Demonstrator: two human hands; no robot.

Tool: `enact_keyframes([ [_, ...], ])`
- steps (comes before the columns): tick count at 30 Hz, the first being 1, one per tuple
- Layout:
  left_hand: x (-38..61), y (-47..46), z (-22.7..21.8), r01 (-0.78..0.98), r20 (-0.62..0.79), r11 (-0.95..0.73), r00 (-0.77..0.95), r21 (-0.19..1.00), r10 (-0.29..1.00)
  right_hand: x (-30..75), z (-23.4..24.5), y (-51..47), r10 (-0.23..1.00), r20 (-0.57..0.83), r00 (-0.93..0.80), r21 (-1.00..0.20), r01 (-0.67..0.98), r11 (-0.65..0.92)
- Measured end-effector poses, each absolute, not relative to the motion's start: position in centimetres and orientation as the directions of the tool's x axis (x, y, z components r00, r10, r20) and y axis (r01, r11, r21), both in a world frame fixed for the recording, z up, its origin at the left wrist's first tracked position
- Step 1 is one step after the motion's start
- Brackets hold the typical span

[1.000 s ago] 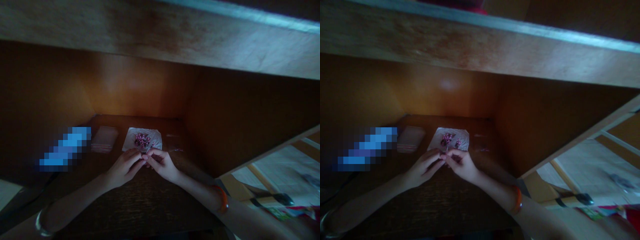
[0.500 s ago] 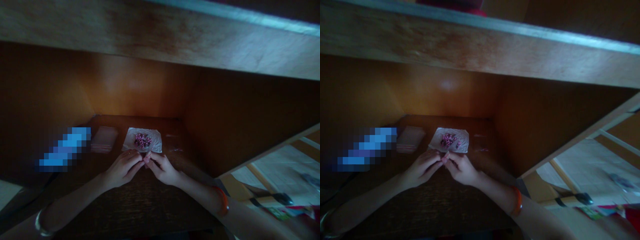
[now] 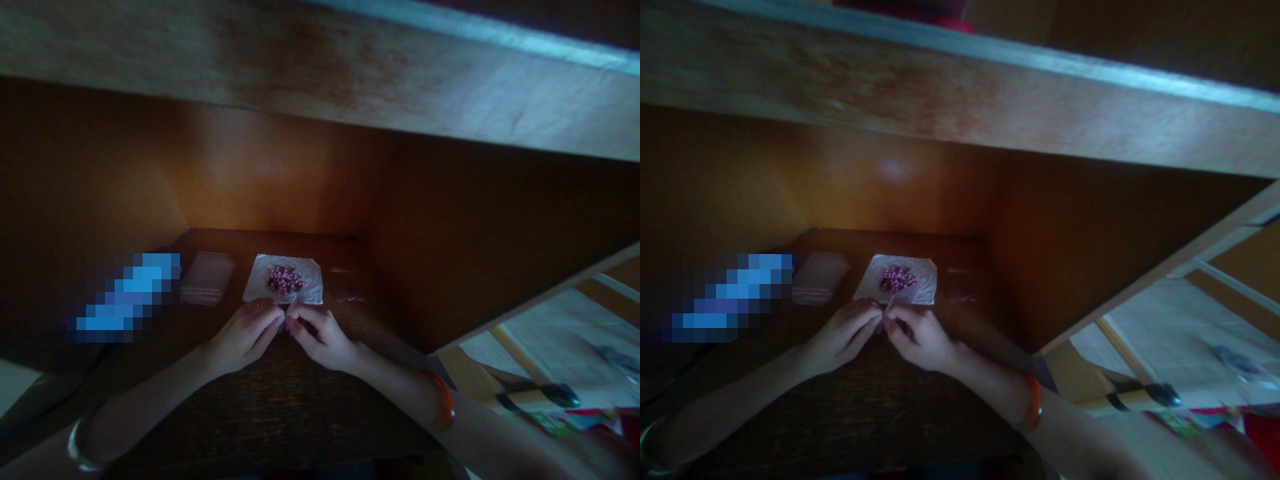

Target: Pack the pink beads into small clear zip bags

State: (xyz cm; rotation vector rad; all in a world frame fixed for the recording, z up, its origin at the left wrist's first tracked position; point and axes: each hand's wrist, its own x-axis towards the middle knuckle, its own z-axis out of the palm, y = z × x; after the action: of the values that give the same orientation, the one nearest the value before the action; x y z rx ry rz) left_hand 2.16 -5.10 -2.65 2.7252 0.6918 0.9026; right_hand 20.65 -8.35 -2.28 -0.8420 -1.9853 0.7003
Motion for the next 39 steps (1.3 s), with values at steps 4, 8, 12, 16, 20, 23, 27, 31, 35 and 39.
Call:
enact_keyframes([
  [4,2.3,-5.21,-2.63,0.363,0.505,-0.885,0.728,0.291,0.464,20.77,-2.72,-8.32,0.801,0.467,-0.376,-0.749,0.314,0.584],
  [8,2.35,-5.42,-2.56,0.34,0.444,-0.871,0.759,0.354,0.477,20.75,-2.87,-8.22,0.811,0.445,-0.379,-0.766,0.308,0.564],
  [12,2.25,-5.44,-2.54,0.359,0.424,-0.856,0.754,0.372,0.501,20.63,-2.67,-8.27,0.82,0.444,-0.36,-0.77,0.314,0.555],
  [16,2.13,-5.23,-2.74,0.374,0.482,-0.853,0.708,0.364,0.516,20.54,-2.62,-8.41,0.802,0.478,-0.358,-0.748,0.314,0.586],
  [20,2.15,-5.2,-2.97,0.356,0.522,-0.858,0.685,0.37,0.509,20.54,-2.87,-8.44,0.81,0.481,-0.337,-0.736,0.347,0.581],
  [23,2.26,-5.32,-2.99,0.332,0.522,-0.856,0.686,0.396,0.507,20.57,-2.98,-8.38,0.807,0.494,-0.324,-0.729,0.351,0.588],
  [27,2.35,-5.32,-2.84,0.306,0.53,-0.845,0.672,0.438,0.518,20.53,-2.81,-8.34,0.8,0.506,-0.322,-0.722,0.348,0.598],
  [31,2.3,-5.21,-2.65,0.291,0.531,-0.838,0.667,0.461,0.523,20.49,-2.61,-8.37,0.809,0.49,-0.324,-0.735,0.346,0.583],
  [35,2.25,-5.21,-2.55,0.297,0.53,-0.837,0.664,0.459,0.527,20.55,-2.64,-8.37,0.799,0.497,-0.338,-0.721,0.351,0.597],
  [39,2.25,-5.26,-2.56,0.295,0.527,-0.838,0.67,0.458,0.524,20.61,-2.78,-8.35,0.787,0.504,-0.355,-0.697,0.372,0.614],
])
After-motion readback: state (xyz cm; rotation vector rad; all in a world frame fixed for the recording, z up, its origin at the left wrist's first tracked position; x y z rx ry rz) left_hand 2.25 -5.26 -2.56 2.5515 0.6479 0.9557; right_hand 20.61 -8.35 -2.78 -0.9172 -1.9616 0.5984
